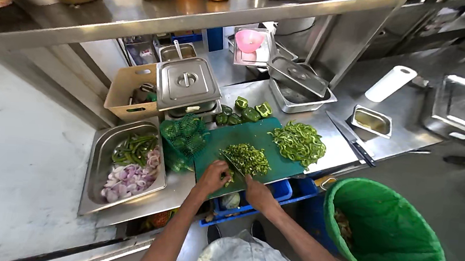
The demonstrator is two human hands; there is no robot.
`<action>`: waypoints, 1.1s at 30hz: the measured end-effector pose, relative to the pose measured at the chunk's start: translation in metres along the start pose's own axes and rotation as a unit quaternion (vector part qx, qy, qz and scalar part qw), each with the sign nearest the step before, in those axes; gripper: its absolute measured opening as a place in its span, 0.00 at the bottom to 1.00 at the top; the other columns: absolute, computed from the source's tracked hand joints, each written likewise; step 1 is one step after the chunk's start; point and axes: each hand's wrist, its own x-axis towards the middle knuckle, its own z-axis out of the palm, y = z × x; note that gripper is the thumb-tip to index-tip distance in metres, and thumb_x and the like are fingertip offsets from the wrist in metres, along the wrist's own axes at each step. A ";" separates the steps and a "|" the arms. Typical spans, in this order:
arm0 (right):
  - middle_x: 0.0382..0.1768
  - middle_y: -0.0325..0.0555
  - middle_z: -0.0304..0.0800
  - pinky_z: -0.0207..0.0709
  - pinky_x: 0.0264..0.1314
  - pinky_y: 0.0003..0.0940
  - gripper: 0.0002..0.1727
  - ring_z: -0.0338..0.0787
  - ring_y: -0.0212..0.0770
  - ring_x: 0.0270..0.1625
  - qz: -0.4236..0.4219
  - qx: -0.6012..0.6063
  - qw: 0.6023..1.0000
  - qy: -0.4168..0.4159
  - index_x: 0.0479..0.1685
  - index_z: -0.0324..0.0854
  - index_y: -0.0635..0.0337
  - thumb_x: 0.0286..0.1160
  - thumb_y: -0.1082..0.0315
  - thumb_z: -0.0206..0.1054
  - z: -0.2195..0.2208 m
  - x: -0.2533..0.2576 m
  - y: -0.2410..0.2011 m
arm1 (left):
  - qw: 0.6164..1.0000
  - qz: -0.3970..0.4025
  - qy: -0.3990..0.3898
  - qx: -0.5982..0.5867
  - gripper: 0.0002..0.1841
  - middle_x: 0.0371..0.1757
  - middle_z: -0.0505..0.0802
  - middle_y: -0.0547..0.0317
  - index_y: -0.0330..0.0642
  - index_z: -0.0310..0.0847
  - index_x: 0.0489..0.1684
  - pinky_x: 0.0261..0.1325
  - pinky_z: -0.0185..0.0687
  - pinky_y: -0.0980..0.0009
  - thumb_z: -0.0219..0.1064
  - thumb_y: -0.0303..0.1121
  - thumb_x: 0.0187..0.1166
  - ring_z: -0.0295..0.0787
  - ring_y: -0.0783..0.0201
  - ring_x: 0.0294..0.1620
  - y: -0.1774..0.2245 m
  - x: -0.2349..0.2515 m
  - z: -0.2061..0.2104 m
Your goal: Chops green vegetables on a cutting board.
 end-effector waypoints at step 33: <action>0.59 0.63 0.89 0.82 0.62 0.67 0.28 0.90 0.66 0.63 -0.022 -0.025 0.999 -0.015 0.83 0.66 0.52 0.83 0.66 0.61 -0.022 0.003 -0.011 | 1.000 -0.004 -0.002 0.024 0.04 0.46 0.94 0.55 0.40 0.93 0.34 0.68 0.85 0.59 0.76 0.31 0.72 0.90 0.58 0.57 0.002 -0.001 -0.006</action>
